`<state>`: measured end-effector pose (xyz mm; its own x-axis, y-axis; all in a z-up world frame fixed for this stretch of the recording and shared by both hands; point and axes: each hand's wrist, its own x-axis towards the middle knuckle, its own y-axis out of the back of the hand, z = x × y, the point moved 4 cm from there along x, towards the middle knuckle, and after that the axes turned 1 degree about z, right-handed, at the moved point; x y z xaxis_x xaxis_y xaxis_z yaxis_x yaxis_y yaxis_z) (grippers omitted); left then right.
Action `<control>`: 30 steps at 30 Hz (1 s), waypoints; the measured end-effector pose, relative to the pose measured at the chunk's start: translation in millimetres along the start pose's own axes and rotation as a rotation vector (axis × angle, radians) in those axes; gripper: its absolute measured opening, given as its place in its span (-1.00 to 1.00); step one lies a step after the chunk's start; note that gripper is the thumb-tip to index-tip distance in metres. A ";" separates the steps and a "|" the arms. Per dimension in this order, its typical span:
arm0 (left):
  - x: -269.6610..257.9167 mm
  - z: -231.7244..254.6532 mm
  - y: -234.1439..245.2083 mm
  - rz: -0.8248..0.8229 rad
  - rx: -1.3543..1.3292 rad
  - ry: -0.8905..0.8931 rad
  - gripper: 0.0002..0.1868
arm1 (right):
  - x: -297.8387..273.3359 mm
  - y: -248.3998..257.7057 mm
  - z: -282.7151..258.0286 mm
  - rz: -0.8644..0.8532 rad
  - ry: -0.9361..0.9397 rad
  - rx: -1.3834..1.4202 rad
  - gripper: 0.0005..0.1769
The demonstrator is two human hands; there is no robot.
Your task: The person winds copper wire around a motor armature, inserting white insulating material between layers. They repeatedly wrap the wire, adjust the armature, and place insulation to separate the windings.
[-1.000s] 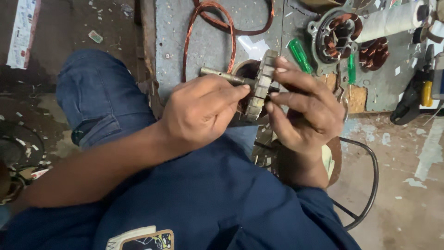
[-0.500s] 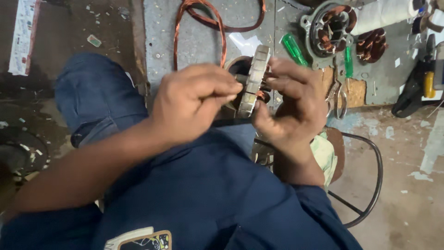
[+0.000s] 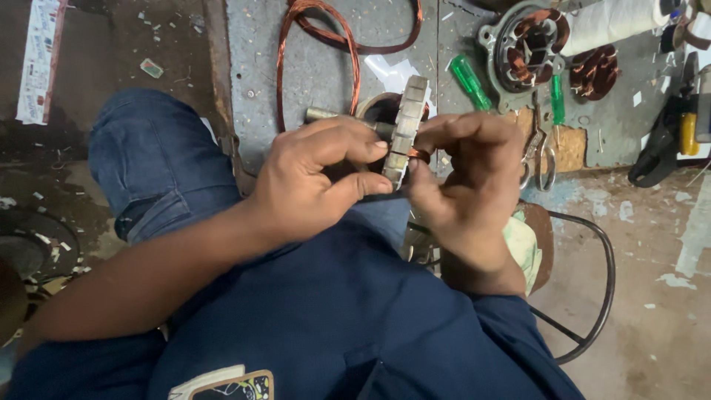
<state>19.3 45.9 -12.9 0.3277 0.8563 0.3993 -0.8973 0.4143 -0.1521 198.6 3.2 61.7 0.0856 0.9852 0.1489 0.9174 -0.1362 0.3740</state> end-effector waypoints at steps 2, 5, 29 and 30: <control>1.8 -0.3 1.8 -0.005 -0.035 0.014 -0.79 | 1.9 -5.0 -4.9 -0.006 0.165 -0.297 -0.62; 4.0 0.0 2.4 0.048 0.008 0.004 -0.82 | 0.5 -8.0 -15.7 -0.027 0.395 -0.520 -0.69; 0.7 11.9 -6.8 0.166 0.132 -0.080 -0.88 | -6.7 -9.6 -14.1 0.033 0.204 -0.448 -0.60; 0.5 12.2 -6.9 0.174 0.151 -0.089 -0.88 | -7.3 -11.8 -18.7 0.041 0.273 -0.679 -0.64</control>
<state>22.1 39.8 -0.7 0.1432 0.8774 0.4579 -0.9742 0.2064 -0.0908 179.9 -4.3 73.3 -0.0666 0.9288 0.3647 0.4652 -0.2944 0.8348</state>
